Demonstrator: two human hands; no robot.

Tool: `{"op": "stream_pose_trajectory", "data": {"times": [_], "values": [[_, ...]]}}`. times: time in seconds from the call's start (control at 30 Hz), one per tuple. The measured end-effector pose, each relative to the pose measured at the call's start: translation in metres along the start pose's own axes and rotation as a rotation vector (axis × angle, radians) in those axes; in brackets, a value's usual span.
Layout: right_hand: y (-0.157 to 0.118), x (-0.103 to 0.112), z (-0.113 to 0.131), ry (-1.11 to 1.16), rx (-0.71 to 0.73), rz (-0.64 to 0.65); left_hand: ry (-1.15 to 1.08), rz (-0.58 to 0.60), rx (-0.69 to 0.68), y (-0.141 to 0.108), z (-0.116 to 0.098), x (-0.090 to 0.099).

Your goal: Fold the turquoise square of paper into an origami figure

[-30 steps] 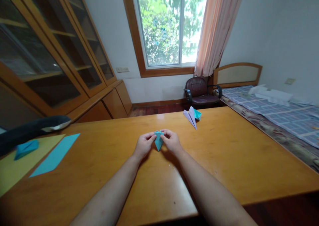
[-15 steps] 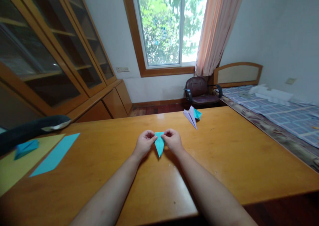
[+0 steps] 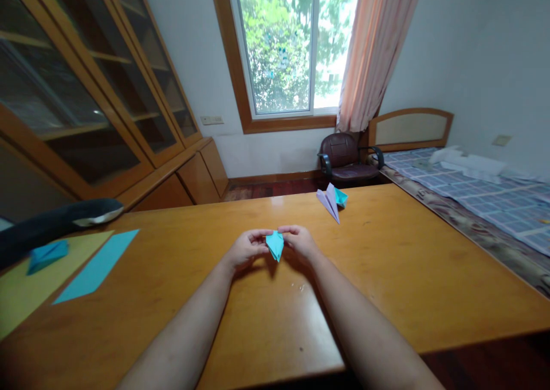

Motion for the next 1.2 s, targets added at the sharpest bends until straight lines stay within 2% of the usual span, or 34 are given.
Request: {"op": "stream_pose_trajectory", "data": {"times": [0.2,0.4,0.5,0.63,0.9,1.2], "values": [[-0.006,-0.003,0.008,0.027,0.009,0.089,0.108,-0.037,-0.038,0.001,-0.005,0.001],[-0.007,-0.006,0.007,0.014,0.046,0.153,0.047,-0.005,-0.050,0.001,-0.003,0.000],[-0.004,-0.004,0.004,-0.017,0.076,0.121,0.035,0.007,-0.038,0.001,-0.002,-0.001],[-0.001,-0.001,0.001,-0.082,0.107,0.042,0.143,0.010,-0.036,0.001,-0.003,-0.003],[-0.004,-0.009,0.002,-0.225,0.113,-0.029,0.269,-0.166,-0.097,0.007,0.004,-0.001],[-0.005,-0.016,0.002,-0.215,0.133,-0.099,0.257,-0.238,-0.153,0.009,0.006,-0.009]]}}
Point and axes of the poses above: each hand's wrist, its own y-axis towards the middle knuckle, its own x-axis out of the back of the hand, z = x × y, the point moved 2 cm from there along y, towards the middle knuckle, and after that the axes turned 1 degree about -y, right-handed, at the moved point
